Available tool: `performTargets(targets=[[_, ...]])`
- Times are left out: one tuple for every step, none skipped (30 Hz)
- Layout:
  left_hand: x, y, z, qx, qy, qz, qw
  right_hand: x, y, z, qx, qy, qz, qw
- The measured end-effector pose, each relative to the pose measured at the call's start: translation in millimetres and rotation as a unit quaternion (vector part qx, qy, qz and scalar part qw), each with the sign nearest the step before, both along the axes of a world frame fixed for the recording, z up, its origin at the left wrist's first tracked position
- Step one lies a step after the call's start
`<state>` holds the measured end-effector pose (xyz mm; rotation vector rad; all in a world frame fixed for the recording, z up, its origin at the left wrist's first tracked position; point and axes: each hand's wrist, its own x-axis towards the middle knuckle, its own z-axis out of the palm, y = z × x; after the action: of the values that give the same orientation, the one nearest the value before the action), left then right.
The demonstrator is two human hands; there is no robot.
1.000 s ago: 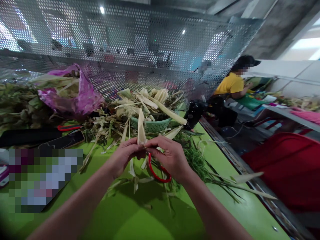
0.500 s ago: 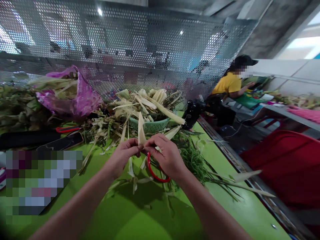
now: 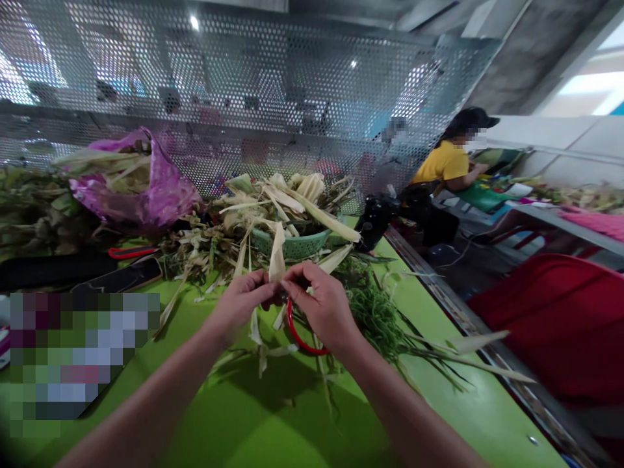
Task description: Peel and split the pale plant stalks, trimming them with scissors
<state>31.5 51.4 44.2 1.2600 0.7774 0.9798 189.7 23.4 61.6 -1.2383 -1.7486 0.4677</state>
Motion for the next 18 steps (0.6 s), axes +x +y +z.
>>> performTargets(targets=[[0.2,0.1,-0.3,-0.014,-0.011,0.007,1.000,-0.1,0.1,-0.1,0.015,0.005,0.007,1.000],[0.4,0.2,-0.6,-0.030,-0.026,0.013,0.999,0.0,0.3,-0.2,0.033,0.004,0.015,0.999],[0.4,0.4,-1.0,-0.045,-0.041,0.017,0.998,0.3,0.6,0.0,0.051,-0.004,0.023,0.998],[0.4,0.6,-1.4,-0.058,-0.056,0.018,0.997,0.9,0.8,0.2,0.068,-0.018,0.031,0.997],[0.2,0.8,-1.9,-0.067,-0.071,0.016,0.995,1.5,1.1,0.5,0.082,-0.034,0.039,0.995],[0.1,1.0,-2.4,-0.073,-0.084,0.013,0.994,2.1,1.3,0.8,0.094,-0.047,0.044,0.993],[0.0,1.1,-2.8,-0.076,-0.095,0.009,0.993,2.7,1.6,1.1,0.105,-0.058,0.046,0.992],[-0.1,1.1,-2.9,-0.079,-0.104,0.006,0.991,3.3,1.8,1.2,0.113,-0.063,0.047,0.990],[-0.1,1.2,-2.8,-0.082,-0.110,0.005,0.990,3.9,2.1,1.4,0.120,-0.066,0.048,0.989],[0.0,1.2,-2.5,-0.086,-0.114,0.004,0.990,4.4,2.4,1.4,0.125,-0.068,0.047,0.989],[0.2,1.1,-1.8,-0.091,-0.116,0.004,0.989,4.8,2.6,1.5,0.129,-0.069,0.047,0.988],[0.5,1.0,-1.0,-0.098,-0.117,0.005,0.988,5.1,2.9,1.7,0.132,-0.068,0.048,0.988],[0.8,0.8,-0.1,-0.108,-0.120,0.007,0.987,5.4,3.1,2.0,0.132,-0.067,0.051,0.988],[1.1,0.6,0.8,-0.121,-0.123,0.008,0.985,5.6,3.3,2.3,0.129,-0.066,0.054,0.988],[1.5,0.3,1.7,-0.137,-0.129,0.008,0.982,5.7,3.4,2.7,0.124,-0.064,0.057,0.989],[1.8,-0.1,2.4,-0.153,-0.135,0.009,0.979,5.7,3.5,3.1,0.119,-0.063,0.060,0.989],[2.2,-0.5,3.1,-0.167,-0.141,0.011,0.976,5.6,3.5,3.4,0.113,-0.062,0.062,0.990],[2.5,-0.9,3.7,-0.180,-0.146,0.014,0.973,5.5,3.5,3.6,0.107,-0.061,0.064,0.990]])
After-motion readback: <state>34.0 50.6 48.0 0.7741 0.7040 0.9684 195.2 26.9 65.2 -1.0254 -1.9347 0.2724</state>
